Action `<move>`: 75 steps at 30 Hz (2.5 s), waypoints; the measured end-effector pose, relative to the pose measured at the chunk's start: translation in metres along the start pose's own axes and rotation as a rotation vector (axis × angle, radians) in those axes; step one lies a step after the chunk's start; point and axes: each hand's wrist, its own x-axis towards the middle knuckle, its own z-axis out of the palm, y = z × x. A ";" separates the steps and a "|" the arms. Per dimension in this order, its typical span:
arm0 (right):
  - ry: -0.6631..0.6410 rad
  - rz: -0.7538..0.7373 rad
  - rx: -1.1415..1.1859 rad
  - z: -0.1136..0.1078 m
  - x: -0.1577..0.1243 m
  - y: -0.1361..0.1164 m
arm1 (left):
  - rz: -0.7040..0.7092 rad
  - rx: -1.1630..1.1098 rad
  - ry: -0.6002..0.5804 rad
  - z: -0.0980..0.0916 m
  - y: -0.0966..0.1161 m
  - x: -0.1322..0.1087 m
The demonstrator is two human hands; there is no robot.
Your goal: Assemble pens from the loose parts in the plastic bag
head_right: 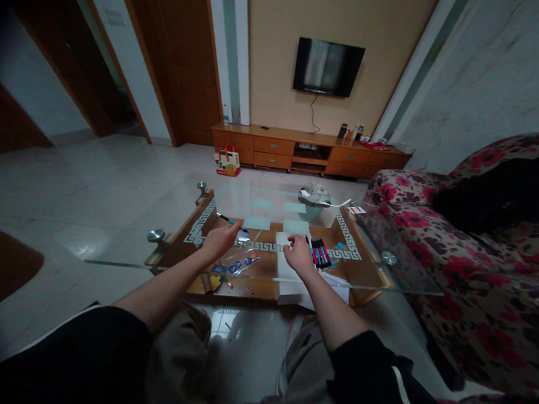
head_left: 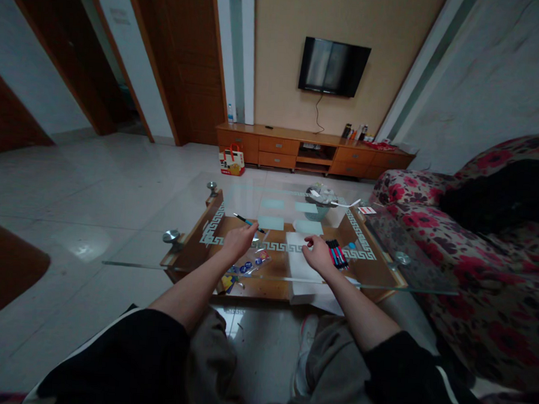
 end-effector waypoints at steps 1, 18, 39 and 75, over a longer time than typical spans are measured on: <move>0.008 0.000 0.016 0.001 0.000 0.000 | 0.026 -0.013 0.007 -0.001 0.002 -0.001; -0.166 -0.030 0.569 0.019 -0.002 -0.010 | 0.535 -0.165 -0.115 0.015 0.030 0.001; -0.265 0.095 0.592 0.019 -0.005 -0.020 | 0.503 -0.108 0.019 0.002 0.059 -0.008; -0.292 0.190 0.763 0.020 -0.007 -0.016 | 0.547 -0.065 0.017 0.013 0.055 -0.004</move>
